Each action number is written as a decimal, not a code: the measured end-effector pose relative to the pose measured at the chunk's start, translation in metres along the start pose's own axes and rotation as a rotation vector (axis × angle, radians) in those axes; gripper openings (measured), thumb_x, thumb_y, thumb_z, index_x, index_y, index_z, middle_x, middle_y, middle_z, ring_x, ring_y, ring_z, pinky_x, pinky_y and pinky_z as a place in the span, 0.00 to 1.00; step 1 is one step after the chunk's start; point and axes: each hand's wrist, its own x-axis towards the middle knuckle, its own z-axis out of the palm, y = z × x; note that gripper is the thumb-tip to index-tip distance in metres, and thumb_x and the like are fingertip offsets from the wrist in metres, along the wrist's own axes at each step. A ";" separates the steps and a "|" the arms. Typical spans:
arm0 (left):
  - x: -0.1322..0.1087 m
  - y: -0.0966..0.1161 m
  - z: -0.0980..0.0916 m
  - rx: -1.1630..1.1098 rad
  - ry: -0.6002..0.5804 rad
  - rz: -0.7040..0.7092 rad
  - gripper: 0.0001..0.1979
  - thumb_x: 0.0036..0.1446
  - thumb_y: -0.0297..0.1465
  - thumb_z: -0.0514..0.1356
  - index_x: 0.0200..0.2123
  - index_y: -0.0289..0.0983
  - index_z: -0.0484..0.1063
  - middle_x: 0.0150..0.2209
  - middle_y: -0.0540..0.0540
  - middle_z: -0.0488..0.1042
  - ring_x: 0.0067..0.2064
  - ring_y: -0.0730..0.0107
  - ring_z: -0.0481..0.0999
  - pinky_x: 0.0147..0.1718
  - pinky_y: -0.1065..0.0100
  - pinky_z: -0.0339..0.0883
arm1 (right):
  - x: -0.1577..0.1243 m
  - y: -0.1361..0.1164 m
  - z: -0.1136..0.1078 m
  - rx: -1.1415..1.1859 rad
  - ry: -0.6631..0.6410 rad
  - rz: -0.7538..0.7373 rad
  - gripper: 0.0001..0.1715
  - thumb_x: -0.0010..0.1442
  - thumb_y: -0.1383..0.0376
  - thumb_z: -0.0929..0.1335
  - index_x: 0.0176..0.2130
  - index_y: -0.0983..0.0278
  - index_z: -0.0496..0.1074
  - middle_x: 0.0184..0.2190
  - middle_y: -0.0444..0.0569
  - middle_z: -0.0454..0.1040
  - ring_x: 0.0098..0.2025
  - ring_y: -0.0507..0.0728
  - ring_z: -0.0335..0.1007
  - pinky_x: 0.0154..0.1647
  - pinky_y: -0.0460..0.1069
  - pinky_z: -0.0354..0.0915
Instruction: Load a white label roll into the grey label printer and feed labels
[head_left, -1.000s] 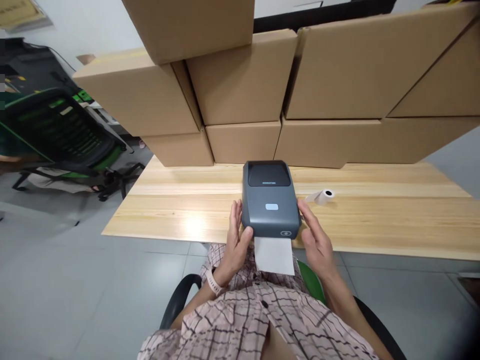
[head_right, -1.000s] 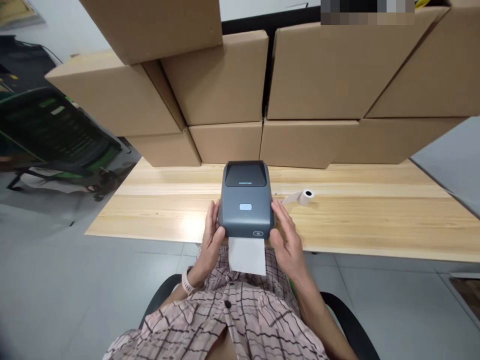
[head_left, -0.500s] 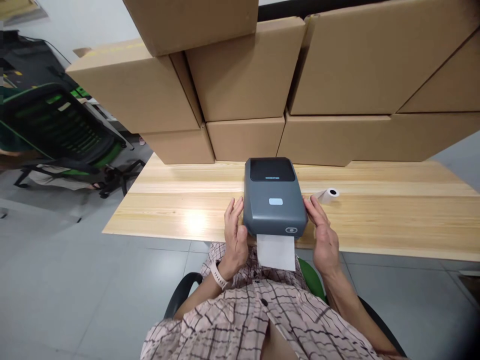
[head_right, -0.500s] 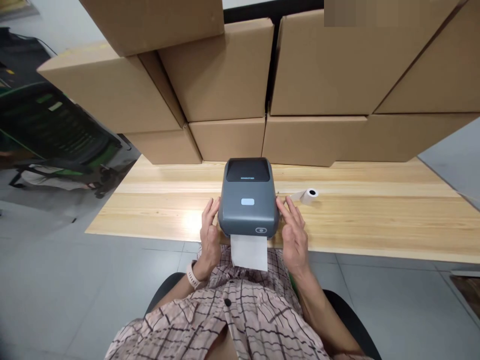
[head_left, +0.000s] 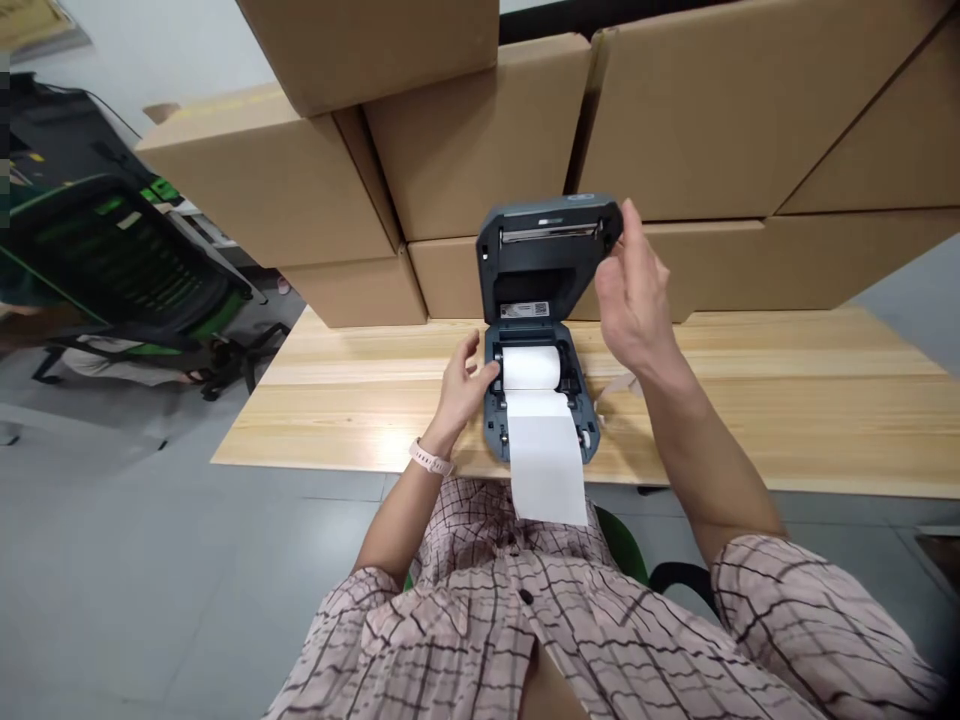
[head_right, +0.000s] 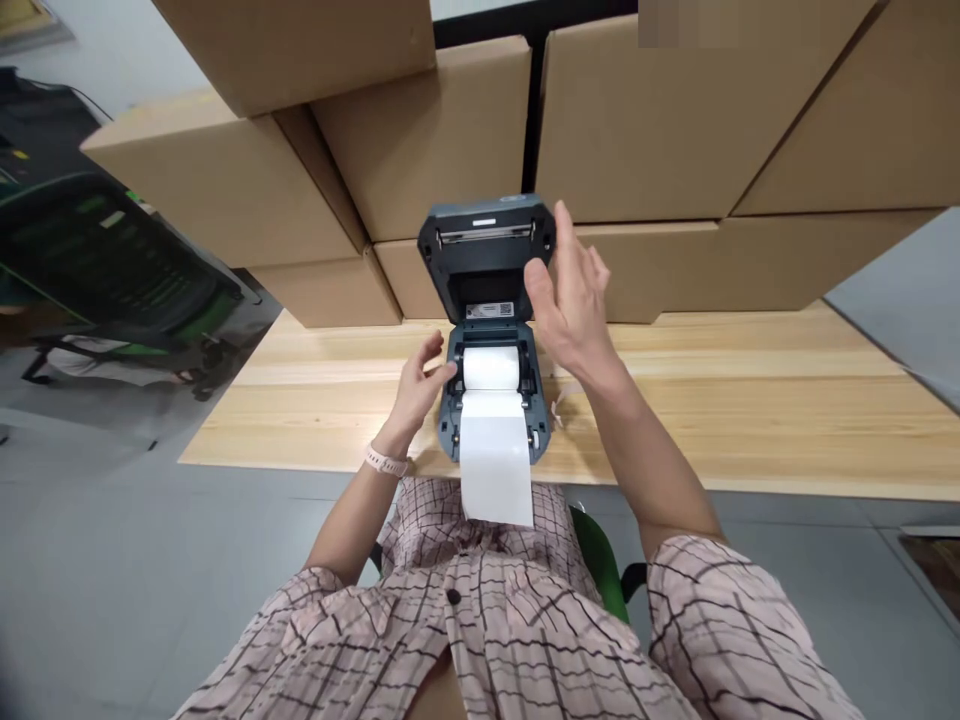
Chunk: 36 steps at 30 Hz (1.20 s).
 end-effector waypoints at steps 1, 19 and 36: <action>-0.001 -0.004 0.001 -0.009 -0.049 -0.022 0.35 0.53 0.36 0.69 0.64 0.39 0.71 0.69 0.34 0.71 0.69 0.45 0.70 0.64 0.44 0.69 | 0.006 0.002 0.002 -0.018 0.016 0.004 0.43 0.76 0.40 0.50 0.79 0.55 0.45 0.74 0.55 0.62 0.76 0.69 0.59 0.76 0.76 0.51; -0.008 0.028 -0.001 0.754 -0.223 -0.108 0.29 0.59 0.33 0.56 0.63 0.36 0.73 0.34 0.43 0.80 0.38 0.53 0.79 0.38 0.62 0.65 | -0.008 -0.015 0.019 0.024 -0.377 -0.204 0.30 0.70 0.51 0.66 0.65 0.59 0.72 0.61 0.56 0.77 0.65 0.70 0.72 0.67 0.67 0.65; -0.009 0.033 -0.003 0.733 -0.261 -0.127 0.29 0.59 0.32 0.55 0.63 0.36 0.71 0.33 0.44 0.78 0.35 0.57 0.74 0.35 0.63 0.61 | 0.011 0.001 -0.020 0.449 -1.006 0.013 0.60 0.47 0.50 0.81 0.72 0.56 0.63 0.61 0.53 0.76 0.60 0.68 0.76 0.60 0.59 0.72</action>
